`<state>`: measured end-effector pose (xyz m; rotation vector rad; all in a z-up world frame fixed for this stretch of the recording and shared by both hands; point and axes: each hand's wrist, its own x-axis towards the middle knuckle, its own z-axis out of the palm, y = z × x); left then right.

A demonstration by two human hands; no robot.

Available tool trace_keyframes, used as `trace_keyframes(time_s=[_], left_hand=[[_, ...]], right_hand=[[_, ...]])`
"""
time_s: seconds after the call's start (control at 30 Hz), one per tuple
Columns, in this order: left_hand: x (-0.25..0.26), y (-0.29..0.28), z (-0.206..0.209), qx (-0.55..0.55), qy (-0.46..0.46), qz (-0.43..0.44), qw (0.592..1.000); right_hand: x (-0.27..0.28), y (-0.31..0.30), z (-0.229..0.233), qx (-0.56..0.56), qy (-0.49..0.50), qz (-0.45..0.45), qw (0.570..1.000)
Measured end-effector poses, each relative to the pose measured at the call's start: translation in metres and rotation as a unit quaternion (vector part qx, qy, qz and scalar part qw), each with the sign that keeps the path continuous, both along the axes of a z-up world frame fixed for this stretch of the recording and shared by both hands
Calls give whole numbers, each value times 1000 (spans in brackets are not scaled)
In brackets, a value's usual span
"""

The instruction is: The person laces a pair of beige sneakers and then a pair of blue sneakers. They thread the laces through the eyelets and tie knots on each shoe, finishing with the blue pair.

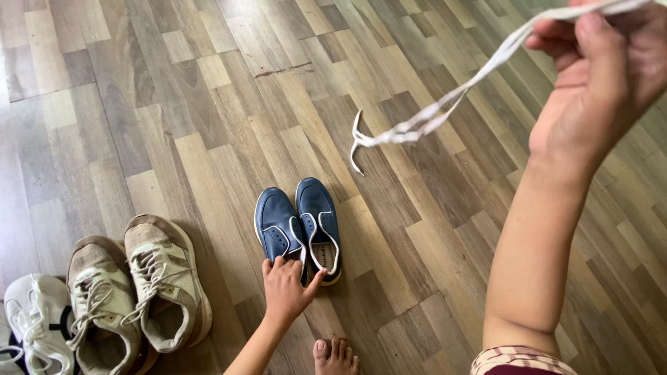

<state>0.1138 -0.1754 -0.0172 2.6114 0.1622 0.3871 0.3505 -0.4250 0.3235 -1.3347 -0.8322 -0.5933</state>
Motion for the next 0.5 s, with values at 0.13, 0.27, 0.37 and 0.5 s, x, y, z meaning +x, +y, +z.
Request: trace_keyframes(time_s=[0.13, 0.27, 0.37, 0.5], left_hand=[[-3, 0, -1, -11, -37, 4, 999], [-6, -1, -5, -4, -32, -3, 999], [-5, 3, -4, 1, -32, -7, 999], [-6, 1, -3, 3, -26, -8, 1000]], right_hand=[[-16, -3, -4, 42, -12, -31, 999], [16, 5, -3, 4, -94, -105, 990], [67, 15, -3, -44, -181, -168, 968], [94, 25, -9, -87, -85, -119, 985]])
